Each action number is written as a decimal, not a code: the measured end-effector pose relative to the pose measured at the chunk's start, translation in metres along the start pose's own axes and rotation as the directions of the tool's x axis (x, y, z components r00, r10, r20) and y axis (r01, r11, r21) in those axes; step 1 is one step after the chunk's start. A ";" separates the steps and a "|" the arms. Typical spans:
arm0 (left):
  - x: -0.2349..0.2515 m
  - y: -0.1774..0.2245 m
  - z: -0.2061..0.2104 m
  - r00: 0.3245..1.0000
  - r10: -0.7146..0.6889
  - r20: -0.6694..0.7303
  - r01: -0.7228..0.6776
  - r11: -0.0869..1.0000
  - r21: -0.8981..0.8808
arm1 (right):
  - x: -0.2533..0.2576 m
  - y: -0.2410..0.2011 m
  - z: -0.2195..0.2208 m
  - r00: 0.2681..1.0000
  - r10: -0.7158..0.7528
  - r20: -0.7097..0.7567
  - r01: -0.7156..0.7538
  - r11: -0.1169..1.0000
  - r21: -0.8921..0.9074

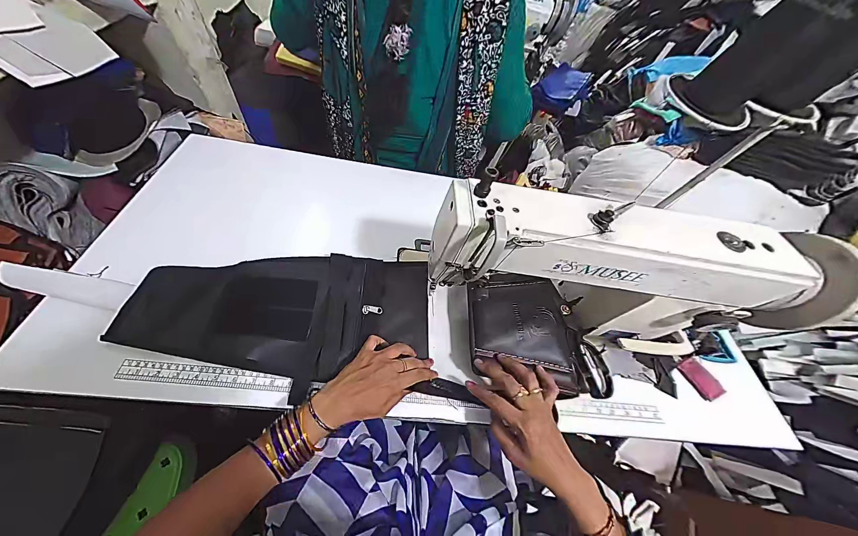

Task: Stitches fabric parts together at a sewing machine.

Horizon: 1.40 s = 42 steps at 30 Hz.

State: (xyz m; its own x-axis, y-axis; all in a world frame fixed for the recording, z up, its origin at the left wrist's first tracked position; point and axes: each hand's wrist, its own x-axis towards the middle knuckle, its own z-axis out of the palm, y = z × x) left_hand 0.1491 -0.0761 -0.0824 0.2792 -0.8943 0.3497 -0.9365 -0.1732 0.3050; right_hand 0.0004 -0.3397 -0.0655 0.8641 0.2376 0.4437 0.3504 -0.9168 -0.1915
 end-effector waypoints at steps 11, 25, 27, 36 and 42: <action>0.013 -0.023 -0.012 0.989 -0.043 0.143 0.052 0.997 -0.060 | 0.024 0.011 0.035 0.998 -0.045 0.050 0.048 0.998 -0.051; 0.045 -0.058 -0.021 0.973 -0.127 0.194 0.151 0.982 -0.111 | 0.068 0.032 0.047 0.998 -0.054 0.017 0.056 0.991 -0.120; 0.049 -0.064 -0.022 0.970 -0.135 0.202 0.161 0.980 -0.117 | 0.075 0.035 0.049 0.999 -0.044 0.015 0.046 0.990 -0.131; 0.067 -0.098 -0.022 0.965 -0.147 0.216 0.178 0.975 -0.131 | 0.102 0.046 0.063 1.000 -0.017 -0.001 0.017 0.986 -0.168; 0.078 -0.112 -0.025 0.959 -0.175 0.225 0.200 0.976 -0.091 | 0.082 0.059 0.022 0.980 0.119 -0.162 -0.120 0.993 0.001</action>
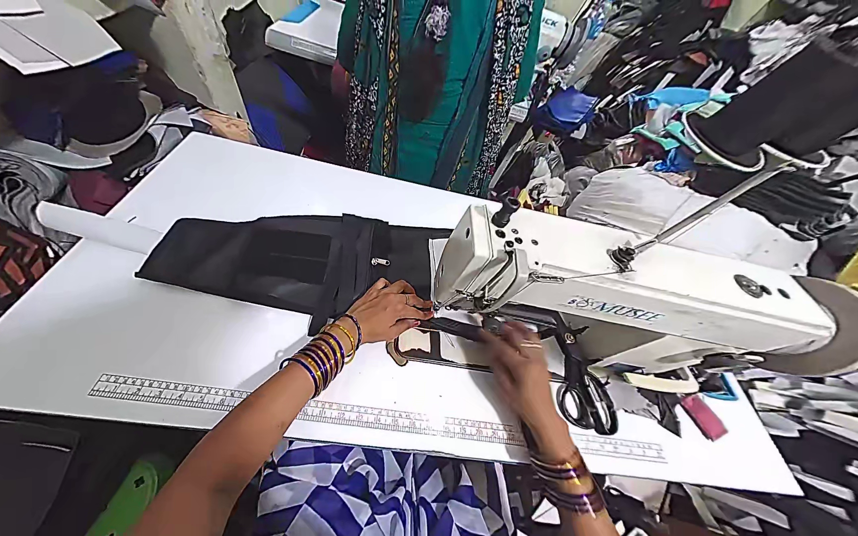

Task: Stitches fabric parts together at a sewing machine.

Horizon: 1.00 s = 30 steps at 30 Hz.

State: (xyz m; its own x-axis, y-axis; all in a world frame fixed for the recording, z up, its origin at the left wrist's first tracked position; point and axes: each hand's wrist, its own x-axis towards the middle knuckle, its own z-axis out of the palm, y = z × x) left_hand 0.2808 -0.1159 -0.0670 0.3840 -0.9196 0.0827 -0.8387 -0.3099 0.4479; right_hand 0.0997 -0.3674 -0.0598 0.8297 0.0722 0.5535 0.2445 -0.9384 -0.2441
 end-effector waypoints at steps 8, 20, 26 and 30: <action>0.008 -0.001 0.001 0.992 -0.002 -0.124 0.009 0.998 0.057 | -0.054 0.065 -0.091 0.767 0.585 -0.264 -0.635 0.636 -0.439; -0.003 0.009 0.003 0.996 -0.091 0.018 0.090 0.994 0.054 | -0.071 0.048 -0.099 0.857 0.475 -0.200 -0.516 0.793 -0.325; 0.005 0.020 0.002 0.974 -0.228 -0.008 0.228 0.972 0.063 | -0.090 0.006 -0.088 0.738 0.672 0.059 -0.620 0.711 -0.331; 0.008 0.026 0.005 0.947 -0.321 -0.024 0.322 0.944 0.075 | -0.081 0.016 -0.108 0.604 0.756 0.252 -0.673 0.653 -0.347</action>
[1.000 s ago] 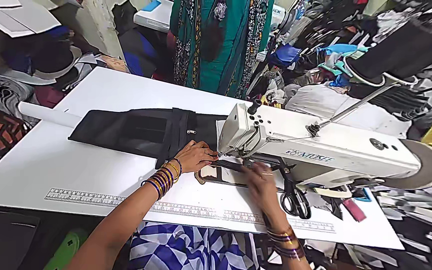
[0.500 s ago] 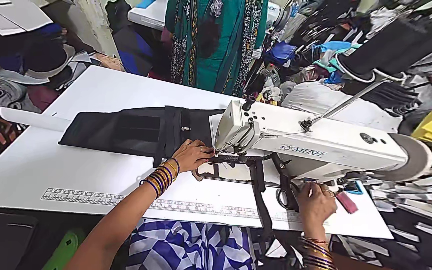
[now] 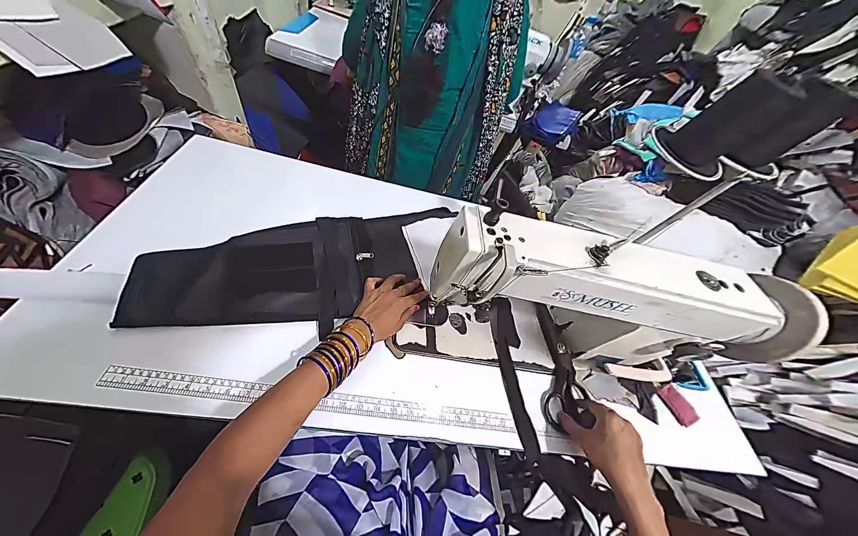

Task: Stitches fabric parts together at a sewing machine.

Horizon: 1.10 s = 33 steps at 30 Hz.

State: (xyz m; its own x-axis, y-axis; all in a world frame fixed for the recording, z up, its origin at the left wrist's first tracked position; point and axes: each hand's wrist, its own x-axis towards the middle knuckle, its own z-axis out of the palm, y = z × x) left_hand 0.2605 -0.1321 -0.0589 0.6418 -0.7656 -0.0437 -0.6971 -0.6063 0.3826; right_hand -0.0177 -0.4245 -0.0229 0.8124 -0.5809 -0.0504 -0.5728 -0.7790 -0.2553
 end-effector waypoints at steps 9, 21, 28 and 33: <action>0.016 -0.014 -0.003 0.997 -0.049 -0.068 0.048 0.999 -0.014 | -0.014 0.030 -0.010 0.946 -0.114 0.302 -0.241 0.373 0.896; -0.006 -0.023 -0.003 0.866 0.127 -0.483 -0.018 0.974 0.225 | 0.078 -0.056 -0.041 0.730 -0.426 0.534 0.017 0.793 0.609; -0.170 -0.125 -0.048 0.814 -0.414 -0.408 0.484 0.871 0.082 | 0.017 0.013 -0.033 0.911 -0.294 0.290 0.002 0.704 0.710; -0.255 -0.008 -0.067 0.898 -0.408 0.165 0.359 0.896 0.261 | -0.017 0.045 -0.018 0.960 -0.175 0.218 -0.087 0.552 0.829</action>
State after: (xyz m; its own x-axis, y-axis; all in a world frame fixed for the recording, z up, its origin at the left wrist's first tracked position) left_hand 0.1235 0.0824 0.0111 0.8081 -0.4753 -0.3480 -0.4772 -0.8745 0.0862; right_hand -0.0590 -0.4538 -0.0159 0.9043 -0.3696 -0.2139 -0.2967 -0.1836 -0.9372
